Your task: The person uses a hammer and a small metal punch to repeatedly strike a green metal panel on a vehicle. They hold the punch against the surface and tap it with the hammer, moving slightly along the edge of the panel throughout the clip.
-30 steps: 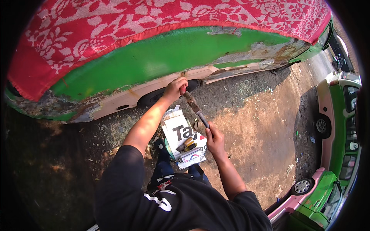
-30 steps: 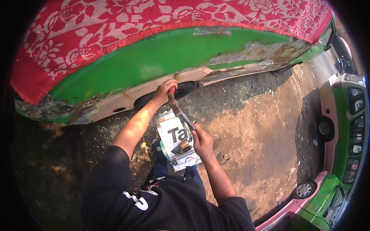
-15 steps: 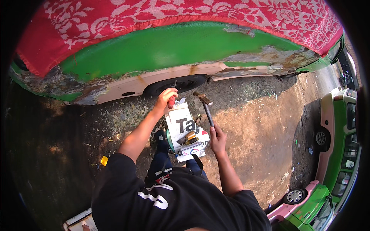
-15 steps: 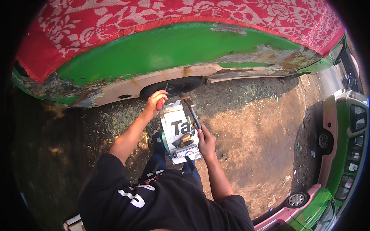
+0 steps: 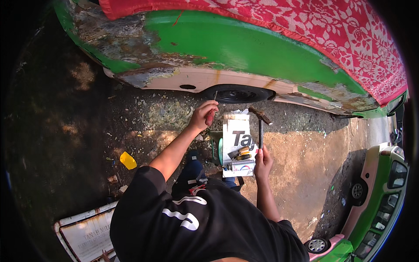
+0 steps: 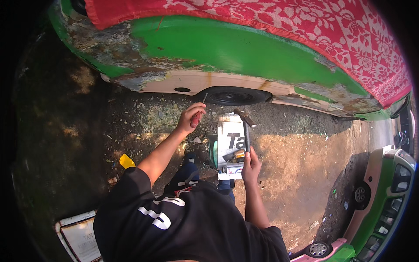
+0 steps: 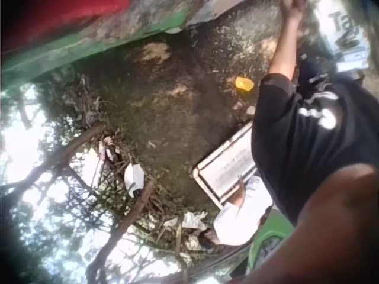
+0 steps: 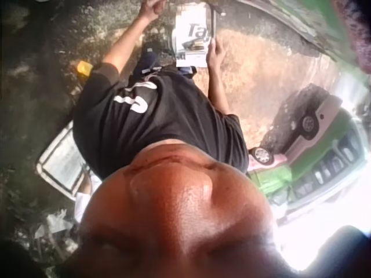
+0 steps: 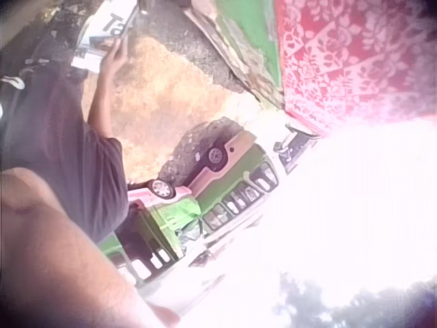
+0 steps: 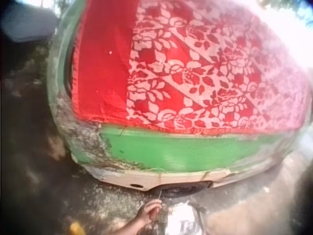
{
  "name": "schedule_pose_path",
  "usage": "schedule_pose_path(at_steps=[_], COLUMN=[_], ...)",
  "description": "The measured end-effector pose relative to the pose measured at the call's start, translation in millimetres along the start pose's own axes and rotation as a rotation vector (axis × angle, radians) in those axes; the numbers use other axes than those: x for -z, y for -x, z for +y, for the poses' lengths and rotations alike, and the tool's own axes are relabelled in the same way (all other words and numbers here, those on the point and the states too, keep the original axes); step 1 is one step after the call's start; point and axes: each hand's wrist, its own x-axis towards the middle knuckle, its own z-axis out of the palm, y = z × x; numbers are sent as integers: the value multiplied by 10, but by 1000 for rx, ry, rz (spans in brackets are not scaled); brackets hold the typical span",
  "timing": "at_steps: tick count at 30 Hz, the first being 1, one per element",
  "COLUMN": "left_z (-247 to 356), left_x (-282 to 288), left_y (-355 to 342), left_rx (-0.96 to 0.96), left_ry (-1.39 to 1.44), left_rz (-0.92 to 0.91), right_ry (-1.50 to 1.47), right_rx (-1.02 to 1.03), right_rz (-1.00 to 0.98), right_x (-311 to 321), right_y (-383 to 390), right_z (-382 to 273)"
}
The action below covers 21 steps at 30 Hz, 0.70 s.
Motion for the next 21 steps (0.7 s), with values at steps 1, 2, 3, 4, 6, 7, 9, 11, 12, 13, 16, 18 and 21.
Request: schedule_pose_path(at_steps=[1,2,3,4,6,7,9,11,12,13,16,18,21], left_z=[-21,-63,-122,-183,-301,-326,-342,-337,-306,-285,-308,-279,-205], left_x=[139,310,445,582,835,932,1107,1251,1325,1384,1476,1514,1576], left_y=[22,25,63,100,114,138,190,235,223,210,281,376,545], left_rx=[18,50,61,71,47,41,29,78,73,70,59,100,154], left_ry=[22,60,71,83,72,64,47,89,91,93,72,81,64], left_rz=[7,-22,-23,-24,-2,13,42,74,91,109,145,158,181], right_ry=[2,-30,-57,-45,35,74,49,45,39,33,21,-16,-40], right_rx=[47,11,-28,-28,4,22,5,4,11,17,11,7,12], right_rz=[11,6,-2,-1,9,14,11,-12,-14,-17,-43,-62,-121], right_x=[-152,-265,-384,-528,-808,-915,-1073,-1199,-1259,-1306,-1409,-1452,-1416], right_y=[18,69,122,170,231,262,340,372,363,354,338,341,331], right_z=[30,48,-43,-106,-283,-364,-426,-568,-588,-588,-657,-676,-634])
